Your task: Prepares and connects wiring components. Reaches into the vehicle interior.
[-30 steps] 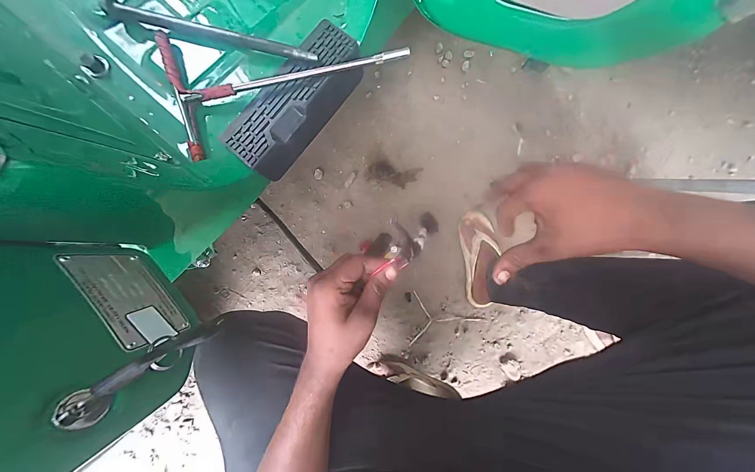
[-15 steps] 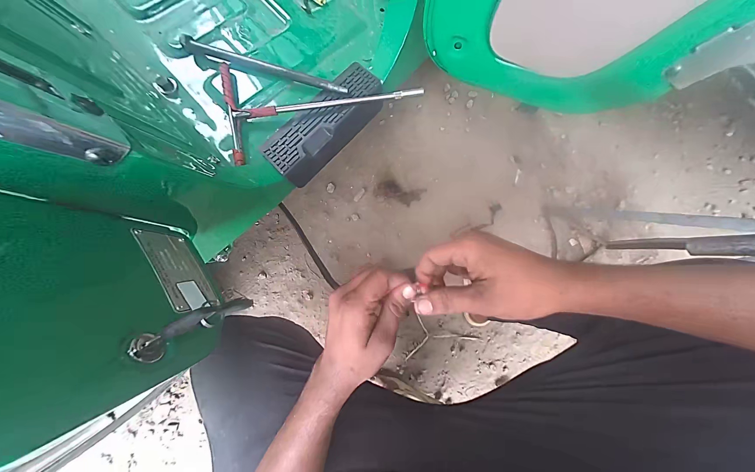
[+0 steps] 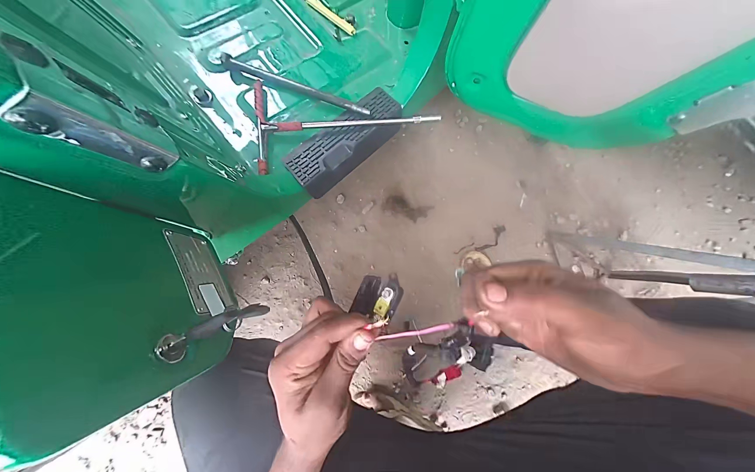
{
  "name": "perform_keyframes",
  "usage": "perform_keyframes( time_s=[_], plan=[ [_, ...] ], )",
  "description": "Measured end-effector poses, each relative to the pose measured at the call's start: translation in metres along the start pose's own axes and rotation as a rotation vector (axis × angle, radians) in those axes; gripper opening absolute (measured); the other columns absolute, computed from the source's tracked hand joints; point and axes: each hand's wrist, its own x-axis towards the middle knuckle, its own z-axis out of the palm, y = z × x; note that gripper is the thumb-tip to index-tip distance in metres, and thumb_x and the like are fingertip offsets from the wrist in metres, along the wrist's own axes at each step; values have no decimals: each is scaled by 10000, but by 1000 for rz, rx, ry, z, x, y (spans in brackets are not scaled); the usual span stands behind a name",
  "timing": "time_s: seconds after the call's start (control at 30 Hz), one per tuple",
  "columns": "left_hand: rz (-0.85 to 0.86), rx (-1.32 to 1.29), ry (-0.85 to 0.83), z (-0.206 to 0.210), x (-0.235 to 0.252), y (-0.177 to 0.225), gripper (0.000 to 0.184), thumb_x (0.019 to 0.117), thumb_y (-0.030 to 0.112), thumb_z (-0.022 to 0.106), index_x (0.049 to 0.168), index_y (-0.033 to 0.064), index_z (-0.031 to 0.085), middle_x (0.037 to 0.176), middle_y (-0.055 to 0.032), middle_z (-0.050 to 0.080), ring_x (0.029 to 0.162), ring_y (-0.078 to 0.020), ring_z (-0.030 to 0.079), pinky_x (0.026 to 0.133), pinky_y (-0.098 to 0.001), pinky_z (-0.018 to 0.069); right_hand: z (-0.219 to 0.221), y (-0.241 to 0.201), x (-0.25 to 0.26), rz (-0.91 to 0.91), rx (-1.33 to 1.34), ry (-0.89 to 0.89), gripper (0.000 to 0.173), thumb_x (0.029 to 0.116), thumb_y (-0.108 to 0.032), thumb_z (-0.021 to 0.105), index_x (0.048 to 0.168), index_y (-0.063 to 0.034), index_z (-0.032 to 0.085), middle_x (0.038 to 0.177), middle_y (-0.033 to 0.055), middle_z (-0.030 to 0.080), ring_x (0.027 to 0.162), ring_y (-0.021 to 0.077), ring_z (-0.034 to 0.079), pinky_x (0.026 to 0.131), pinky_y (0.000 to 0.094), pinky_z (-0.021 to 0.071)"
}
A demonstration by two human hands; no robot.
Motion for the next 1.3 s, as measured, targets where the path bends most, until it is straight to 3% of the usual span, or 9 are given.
perform_keyframes(
  time_s=[0.1, 0.2, 0.4, 0.53, 0.7, 0.87, 0.97, 1.13, 1.3],
  plan=[
    [-16, -74, 13, 7, -2, 1, 173, 1019, 231, 654, 1028, 91, 754, 843, 16, 662, 747, -55, 554, 674, -214, 450, -10, 12, 9, -29, -84, -8, 340, 1097, -296, 474, 1003, -48, 687, 915, 46, 642, 836, 117, 609, 787, 273, 531],
    [-27, -127, -17, 14, 1, 2, 170, 1041, 197, 615, 1065, 61, 715, 872, 3, 636, 701, -47, 566, 593, -189, 485, -23, 5, 25, -45, -317, 71, 359, 1054, -136, 518, 1405, -104, 588, 1223, 103, 684, 1007, 214, 690, 885, 354, 600],
    [-8, -146, -85, 23, 8, 4, 173, 1071, 198, 556, 1093, 70, 669, 894, 5, 642, 734, -54, 608, 642, -216, 538, -8, 14, 33, -389, -903, -77, 235, 881, -187, 802, 1090, -146, 701, 1059, -58, 684, 992, 45, 666, 842, 234, 610],
    [33, -174, -20, 15, 14, 6, 159, 1070, 207, 555, 1092, 101, 672, 956, -5, 667, 777, -89, 646, 685, -251, 576, -16, 15, 45, -154, -779, 87, 636, 738, -125, 909, 1284, -188, 588, 1186, -13, 641, 1004, 128, 677, 788, 298, 630],
    [79, -267, -23, 13, 31, 22, 131, 1060, 206, 572, 1077, 110, 660, 940, -24, 668, 776, -115, 656, 703, -276, 585, -27, 32, 60, 111, -803, -112, 962, 667, -201, 974, 1497, -242, 488, 1532, -11, 478, 1372, 168, 489, 1115, 428, 462],
    [109, -328, -86, 20, 58, 39, 140, 1067, 214, 554, 1097, 112, 644, 903, -37, 659, 765, -137, 655, 715, -299, 583, -4, 43, 72, -65, -725, -271, 608, 861, -236, 834, 1401, -96, 593, 1391, 40, 618, 1329, 97, 525, 1153, 323, 416],
    [167, -279, -80, 15, 80, 48, 138, 1078, 199, 523, 1108, 107, 621, 886, -44, 652, 711, -152, 645, 645, -307, 588, -7, 43, 73, -124, -575, -342, 197, 1020, -158, 645, 1134, -7, 701, 1080, 52, 732, 982, 64, 679, 889, 253, 565],
    [256, -139, 105, 9, 111, 54, 140, 1078, 134, 509, 1136, 69, 618, 823, -31, 627, 597, -130, 583, 493, -255, 516, -20, -16, 45, -164, -401, -188, 265, 1071, -173, 457, 966, -19, 647, 924, 78, 681, 854, 157, 690, 818, 332, 605],
    [311, -3, 242, 23, 131, 42, 158, 1064, 116, 534, 1143, 26, 637, 826, -24, 653, 577, -118, 598, 478, -253, 529, -19, -87, 8, -193, -631, -30, 246, 1069, -131, 522, 1069, 27, 711, 773, 76, 669, 607, 119, 647, 566, 241, 589]
  ],
)
